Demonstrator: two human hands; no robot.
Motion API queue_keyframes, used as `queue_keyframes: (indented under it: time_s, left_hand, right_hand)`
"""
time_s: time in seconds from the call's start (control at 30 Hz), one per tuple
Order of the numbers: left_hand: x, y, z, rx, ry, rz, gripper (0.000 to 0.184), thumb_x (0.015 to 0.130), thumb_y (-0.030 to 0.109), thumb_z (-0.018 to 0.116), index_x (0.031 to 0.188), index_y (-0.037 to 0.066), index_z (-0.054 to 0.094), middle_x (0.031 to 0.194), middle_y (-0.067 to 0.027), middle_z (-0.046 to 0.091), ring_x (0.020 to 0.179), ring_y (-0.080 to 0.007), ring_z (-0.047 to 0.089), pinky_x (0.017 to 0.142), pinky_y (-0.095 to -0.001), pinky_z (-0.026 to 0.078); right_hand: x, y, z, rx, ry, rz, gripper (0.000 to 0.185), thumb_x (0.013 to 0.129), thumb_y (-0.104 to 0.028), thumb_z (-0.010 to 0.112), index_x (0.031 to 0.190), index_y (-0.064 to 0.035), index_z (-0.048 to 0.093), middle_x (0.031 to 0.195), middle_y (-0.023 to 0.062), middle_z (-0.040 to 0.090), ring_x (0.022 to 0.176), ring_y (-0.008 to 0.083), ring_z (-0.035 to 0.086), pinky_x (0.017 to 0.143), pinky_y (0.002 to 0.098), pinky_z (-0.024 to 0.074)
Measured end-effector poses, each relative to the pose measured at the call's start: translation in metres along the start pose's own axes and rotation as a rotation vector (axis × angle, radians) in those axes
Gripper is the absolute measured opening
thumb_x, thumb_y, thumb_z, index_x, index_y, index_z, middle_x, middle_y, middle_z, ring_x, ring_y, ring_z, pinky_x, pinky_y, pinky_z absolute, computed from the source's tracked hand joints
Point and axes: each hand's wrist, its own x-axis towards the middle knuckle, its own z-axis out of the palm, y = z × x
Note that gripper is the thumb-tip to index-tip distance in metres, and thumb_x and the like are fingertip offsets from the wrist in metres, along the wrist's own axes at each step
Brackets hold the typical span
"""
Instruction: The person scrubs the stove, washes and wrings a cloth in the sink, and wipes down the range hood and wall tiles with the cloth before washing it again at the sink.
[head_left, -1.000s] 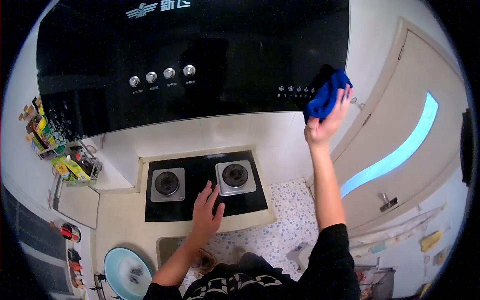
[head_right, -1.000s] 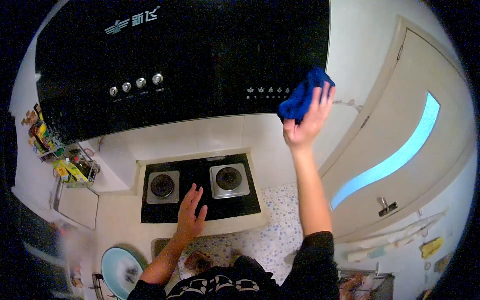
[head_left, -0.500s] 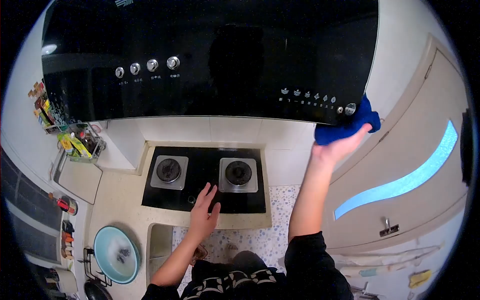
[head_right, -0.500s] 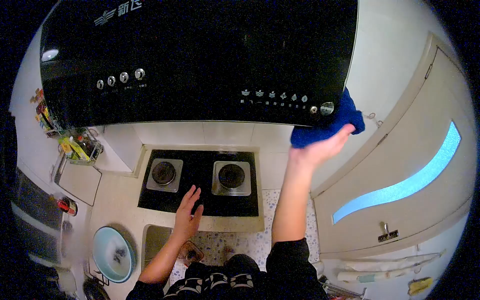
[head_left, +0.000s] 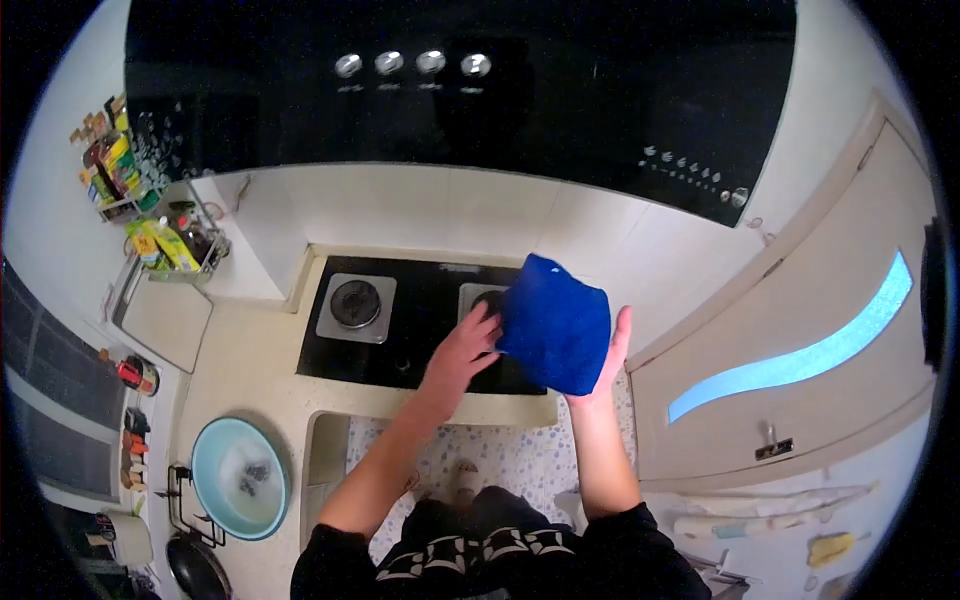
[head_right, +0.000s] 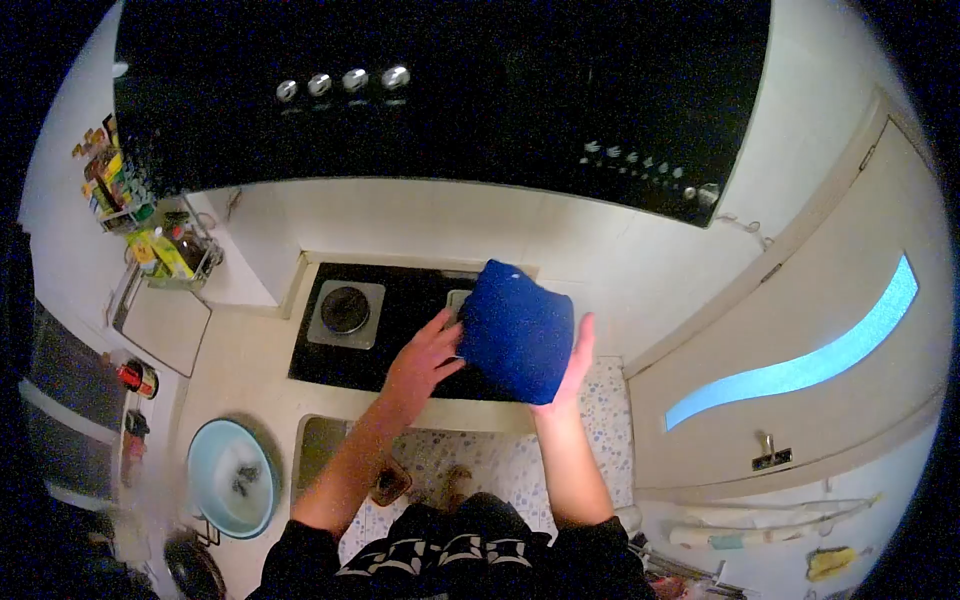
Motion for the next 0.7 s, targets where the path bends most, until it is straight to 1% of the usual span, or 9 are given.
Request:
queue_keyframes:
  time_s: [0.07,0.1,0.2,0.3,0.4,0.5,0.6,0.7]
  left_hand:
    - [0.008,0.008,0.018,-0.089,0.025,-0.06,0.047,0.108,0.021,0.051,0.152,0.007,0.044,0.141,-0.0091,0.059,0.125,-0.0168,0.059,0.102,-0.0313,0.05]
    - [0.01,0.01,0.024,-0.136,0.035,-0.088,0.044,0.108,0.023,0.052,0.148,0.006,0.048,0.136,-0.0077,0.062,0.121,-0.015,0.061,0.1,-0.0299,0.051]
    - [0.009,-0.005,0.025,0.051,0.156,-0.07,0.043,0.109,0.031,0.051,0.137,0.0,0.059,0.125,-0.0101,0.068,0.113,-0.0168,0.062,0.099,-0.0299,0.049]
    - [0.008,-0.011,0.03,0.409,0.224,0.046,0.037,0.107,0.03,0.055,0.124,-0.002,0.066,0.105,-0.0103,0.073,0.095,-0.015,0.064,0.09,-0.0295,0.051]
    - [0.009,-0.012,0.052,0.533,0.265,0.135,0.037,0.107,0.029,0.055,0.121,-0.003,0.066,0.097,-0.0118,0.072,0.088,-0.0153,0.065,0.084,-0.0297,0.052]
    - [0.02,-0.019,0.071,0.518,0.224,0.148,0.037,0.107,0.03,0.057,0.127,0.001,0.066,0.104,-0.0093,0.072,0.092,-0.0143,0.064,0.084,-0.0296,0.051]
    - [0.034,-0.033,0.098,0.004,0.261,-0.265,0.034,0.106,0.029,0.056,0.13,0.005,0.062,0.109,-0.0043,0.071,0.092,-0.0147,0.067,0.084,-0.0305,0.055]
    - [0.056,-0.056,0.135,-0.195,0.159,-0.299,0.039,0.105,0.033,0.057,0.134,0.008,0.06,0.124,-0.0066,0.069,0.105,-0.0221,0.069,0.092,-0.0383,0.056]
  right_hand:
    - [-0.006,0.021,-0.008,-0.068,0.049,0.043,0.081,0.101,-0.063,0.043,0.156,-0.0039,0.038,0.158,0.0196,0.042,0.143,0.0398,0.043,0.12,0.0568,0.0313]
    - [-0.011,0.028,-0.002,-0.112,0.064,0.067,0.079,0.1,-0.062,0.045,0.154,-0.0043,0.04,0.155,0.0194,0.046,0.14,0.0393,0.046,0.118,0.0561,0.0347]
    - [-0.023,0.031,-0.004,-0.099,0.073,0.111,0.077,0.101,-0.061,0.045,0.153,-0.0046,0.042,0.153,0.019,0.049,0.139,0.0384,0.048,0.117,0.055,0.0366]
    - [-0.034,0.025,-0.007,-0.138,0.17,0.077,0.072,0.102,-0.059,0.042,0.151,-0.0066,0.044,0.148,0.0182,0.053,0.131,0.0375,0.055,0.11,0.0526,0.0454]
    - [-0.044,0.011,-0.014,-0.184,0.2,0.043,0.071,0.102,-0.06,0.043,0.15,-0.0062,0.045,0.146,0.0174,0.055,0.13,0.0362,0.056,0.108,0.0514,0.047]
    - [-0.051,-0.01,-0.031,-0.364,0.281,-0.008,0.071,0.102,-0.059,0.045,0.149,-0.006,0.046,0.146,0.0167,0.055,0.129,0.0354,0.057,0.108,0.0497,0.0473]
    - [-0.059,-0.042,-0.045,-0.38,0.309,-0.003,0.068,0.103,-0.056,0.046,0.148,-0.0051,0.046,0.146,0.0164,0.055,0.128,0.0346,0.057,0.108,0.0489,0.0469]
    - [-0.067,-0.087,-0.062,-0.268,0.196,0.008,0.064,0.103,-0.051,0.047,0.147,-0.0046,0.049,0.145,0.0165,0.056,0.128,0.0331,0.057,0.11,0.0473,0.0459]
